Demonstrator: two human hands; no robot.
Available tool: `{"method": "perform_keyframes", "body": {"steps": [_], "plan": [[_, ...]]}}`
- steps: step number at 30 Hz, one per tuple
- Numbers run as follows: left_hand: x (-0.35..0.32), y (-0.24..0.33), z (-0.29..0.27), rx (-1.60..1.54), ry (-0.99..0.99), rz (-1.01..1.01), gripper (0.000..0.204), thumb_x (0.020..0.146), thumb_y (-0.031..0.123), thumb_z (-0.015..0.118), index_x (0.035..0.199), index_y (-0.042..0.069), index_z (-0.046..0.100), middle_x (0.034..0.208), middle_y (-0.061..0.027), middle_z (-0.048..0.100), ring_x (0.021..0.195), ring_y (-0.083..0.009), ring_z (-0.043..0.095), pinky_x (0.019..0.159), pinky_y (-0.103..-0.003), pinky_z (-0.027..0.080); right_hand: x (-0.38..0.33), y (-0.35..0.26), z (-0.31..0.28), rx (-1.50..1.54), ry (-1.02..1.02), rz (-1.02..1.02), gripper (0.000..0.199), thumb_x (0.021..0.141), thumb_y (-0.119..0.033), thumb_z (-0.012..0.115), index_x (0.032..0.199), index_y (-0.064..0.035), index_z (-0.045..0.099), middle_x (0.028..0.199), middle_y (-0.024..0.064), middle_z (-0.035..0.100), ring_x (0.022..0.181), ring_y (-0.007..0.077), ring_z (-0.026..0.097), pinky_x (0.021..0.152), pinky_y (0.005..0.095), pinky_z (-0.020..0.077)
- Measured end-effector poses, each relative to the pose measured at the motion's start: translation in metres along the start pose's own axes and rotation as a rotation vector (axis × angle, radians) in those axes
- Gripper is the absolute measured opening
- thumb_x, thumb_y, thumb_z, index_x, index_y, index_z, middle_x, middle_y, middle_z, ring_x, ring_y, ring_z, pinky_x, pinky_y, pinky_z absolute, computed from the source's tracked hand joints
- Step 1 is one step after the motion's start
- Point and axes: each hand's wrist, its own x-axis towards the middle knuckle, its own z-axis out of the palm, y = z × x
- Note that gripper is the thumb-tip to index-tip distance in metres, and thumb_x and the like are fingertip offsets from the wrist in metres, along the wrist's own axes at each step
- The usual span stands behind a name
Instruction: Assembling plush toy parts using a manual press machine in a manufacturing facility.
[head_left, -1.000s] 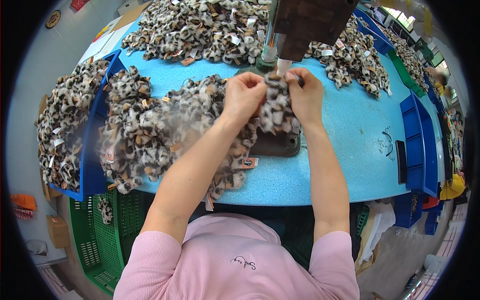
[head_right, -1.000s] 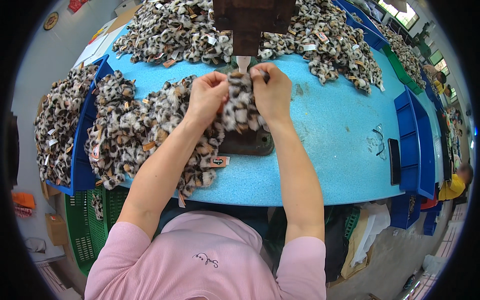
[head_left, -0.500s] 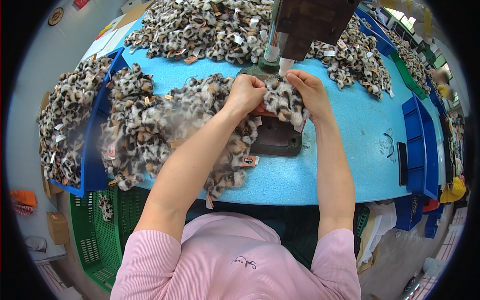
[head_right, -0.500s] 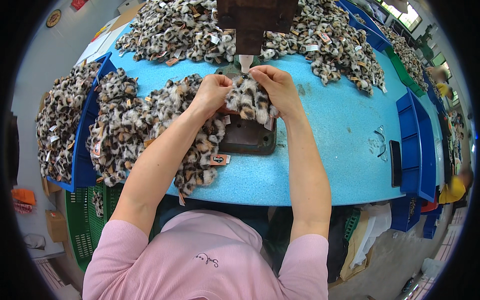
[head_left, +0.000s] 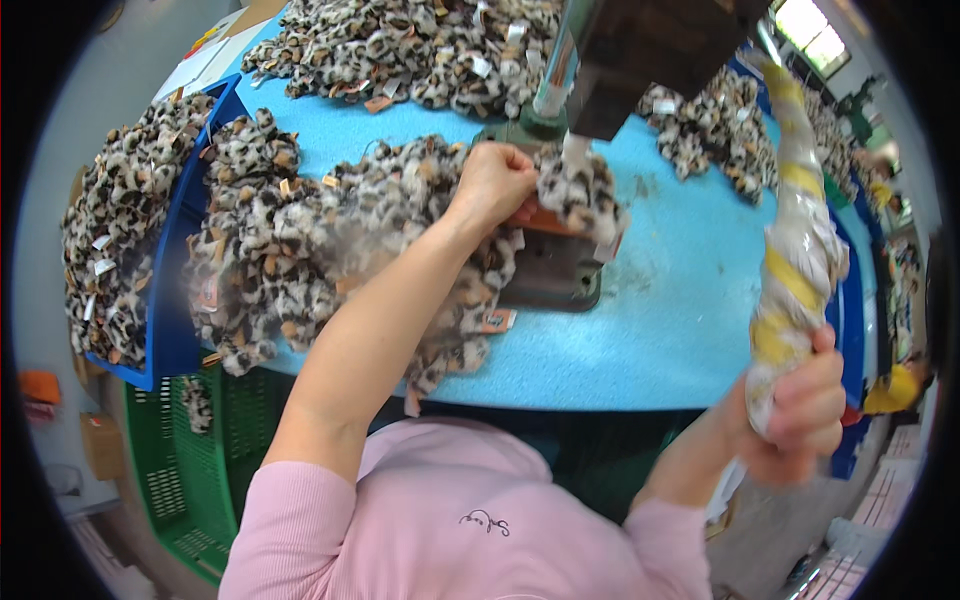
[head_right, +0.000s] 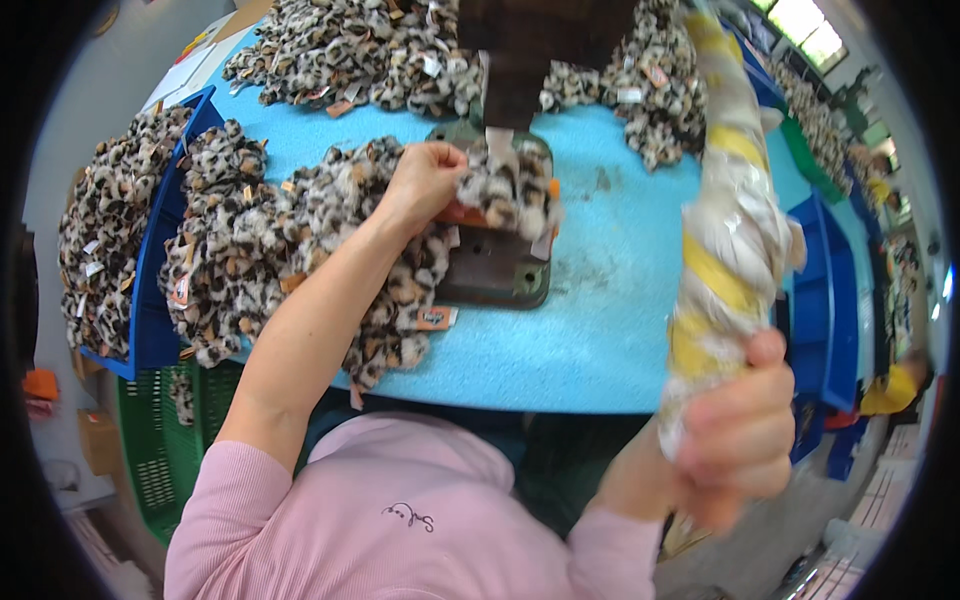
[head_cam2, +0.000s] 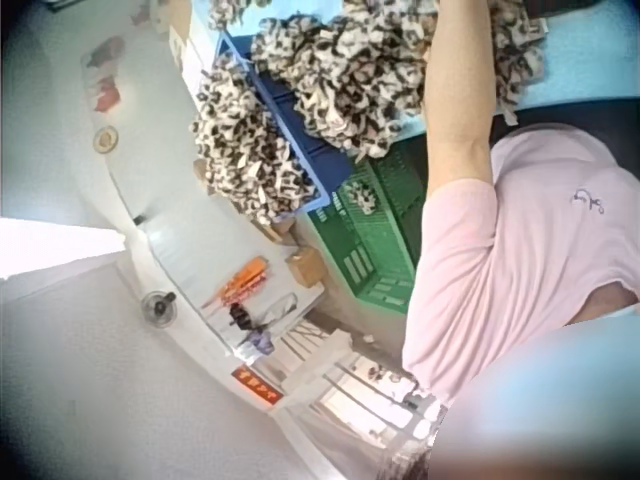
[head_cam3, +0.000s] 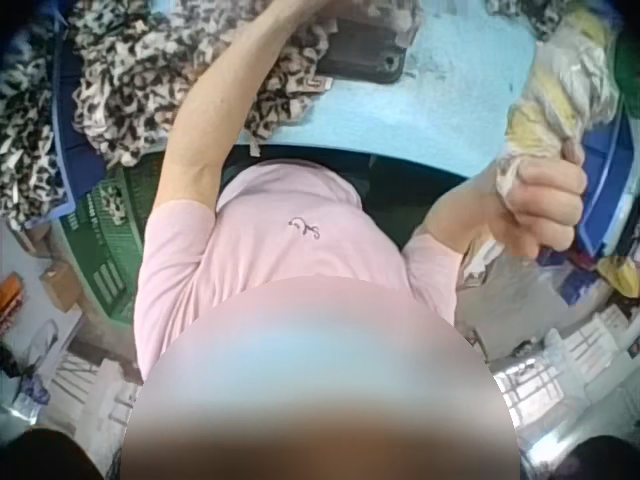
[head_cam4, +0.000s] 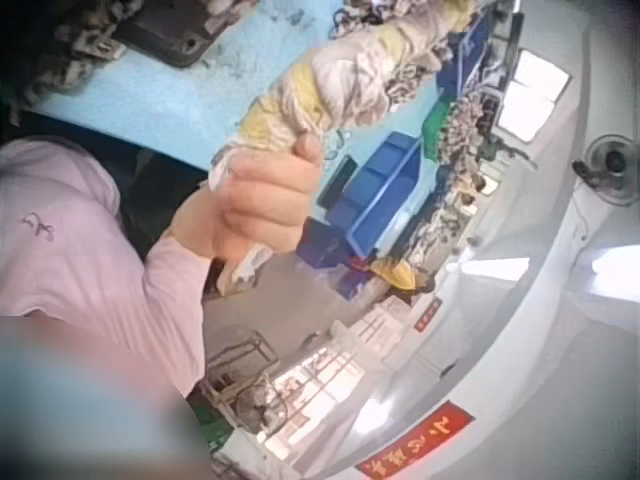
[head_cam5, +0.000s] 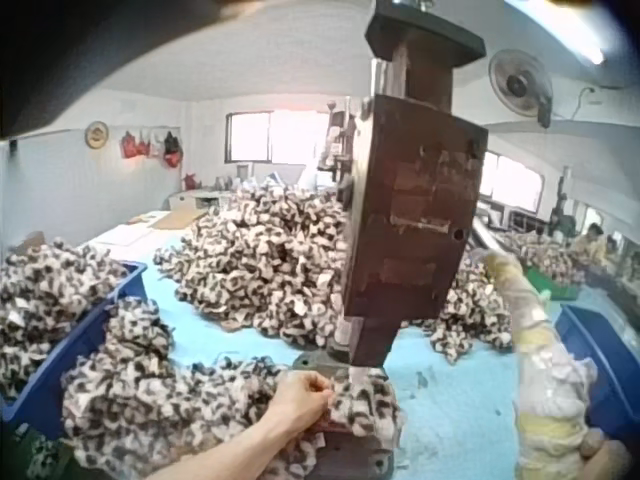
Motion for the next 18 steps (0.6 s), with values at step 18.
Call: {"method": "perform_keyframes", "body": {"steps": [18], "plan": [[-0.113, 0.066, -0.041, -0.111, -0.207, 0.49, 0.011, 0.074, -0.006, 0.052, 0.083, 0.0, 0.057, 0.066, -0.0004, 0.059, 0.053, -0.0008, 0.051, 0.044, -0.015, 0.037, -0.013, 0.066, 0.083, 0.105, -0.439, 0.638, 0.042, 0.081, -0.027, 0.058, 0.11, 0.0011, 0.045, 0.098, 0.0134, 0.055, 0.085, 0.0172, 0.055, 0.073, 0.0277, 0.0442]]}}
